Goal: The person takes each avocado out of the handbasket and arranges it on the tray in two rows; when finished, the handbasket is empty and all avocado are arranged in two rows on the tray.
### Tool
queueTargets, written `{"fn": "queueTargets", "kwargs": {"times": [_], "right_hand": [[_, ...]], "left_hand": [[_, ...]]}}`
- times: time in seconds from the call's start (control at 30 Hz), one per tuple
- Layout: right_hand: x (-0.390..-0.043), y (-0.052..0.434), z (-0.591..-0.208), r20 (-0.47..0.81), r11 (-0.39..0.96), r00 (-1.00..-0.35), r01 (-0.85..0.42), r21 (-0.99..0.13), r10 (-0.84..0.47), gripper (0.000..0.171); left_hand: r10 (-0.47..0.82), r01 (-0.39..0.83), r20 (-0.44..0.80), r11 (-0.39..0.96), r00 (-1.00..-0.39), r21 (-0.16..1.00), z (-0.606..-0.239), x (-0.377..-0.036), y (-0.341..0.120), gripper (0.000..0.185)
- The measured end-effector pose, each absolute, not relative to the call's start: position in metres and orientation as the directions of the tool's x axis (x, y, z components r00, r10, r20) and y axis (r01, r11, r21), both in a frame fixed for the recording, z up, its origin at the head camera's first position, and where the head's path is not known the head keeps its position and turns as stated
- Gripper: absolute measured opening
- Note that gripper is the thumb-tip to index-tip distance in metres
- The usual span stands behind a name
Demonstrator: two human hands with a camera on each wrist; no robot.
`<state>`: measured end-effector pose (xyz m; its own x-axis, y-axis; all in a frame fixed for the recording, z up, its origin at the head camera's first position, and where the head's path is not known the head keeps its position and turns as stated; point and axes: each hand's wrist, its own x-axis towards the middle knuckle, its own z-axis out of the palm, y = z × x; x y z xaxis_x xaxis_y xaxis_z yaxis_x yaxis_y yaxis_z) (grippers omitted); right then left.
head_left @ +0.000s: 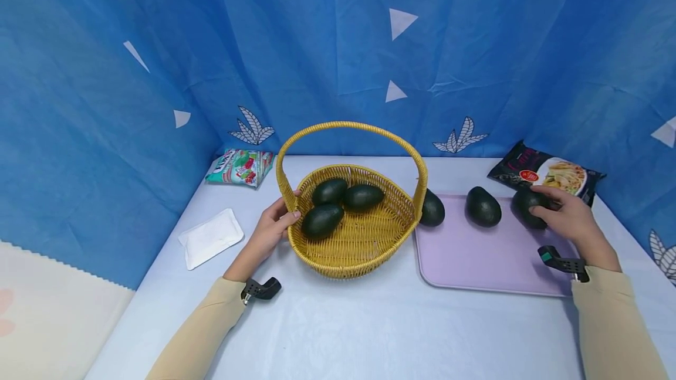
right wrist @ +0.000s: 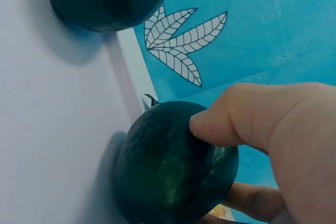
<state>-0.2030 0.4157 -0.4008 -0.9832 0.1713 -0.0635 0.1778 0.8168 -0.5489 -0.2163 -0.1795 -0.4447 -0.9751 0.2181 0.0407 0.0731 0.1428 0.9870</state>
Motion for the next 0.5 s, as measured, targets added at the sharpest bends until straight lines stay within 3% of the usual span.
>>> {"fn": "queueTargets", "kwargs": {"times": [0.5], "right_hand": [[-0.2012,0.4241,-0.4003,-0.06,0.801,-0.974,0.213,-0.56,0.217,0.067]], "left_hand": [[0.221,0.071,0.041,0.13,-0.974,0.989,-0.4463,-0.2169,-0.18,0.053]]}}
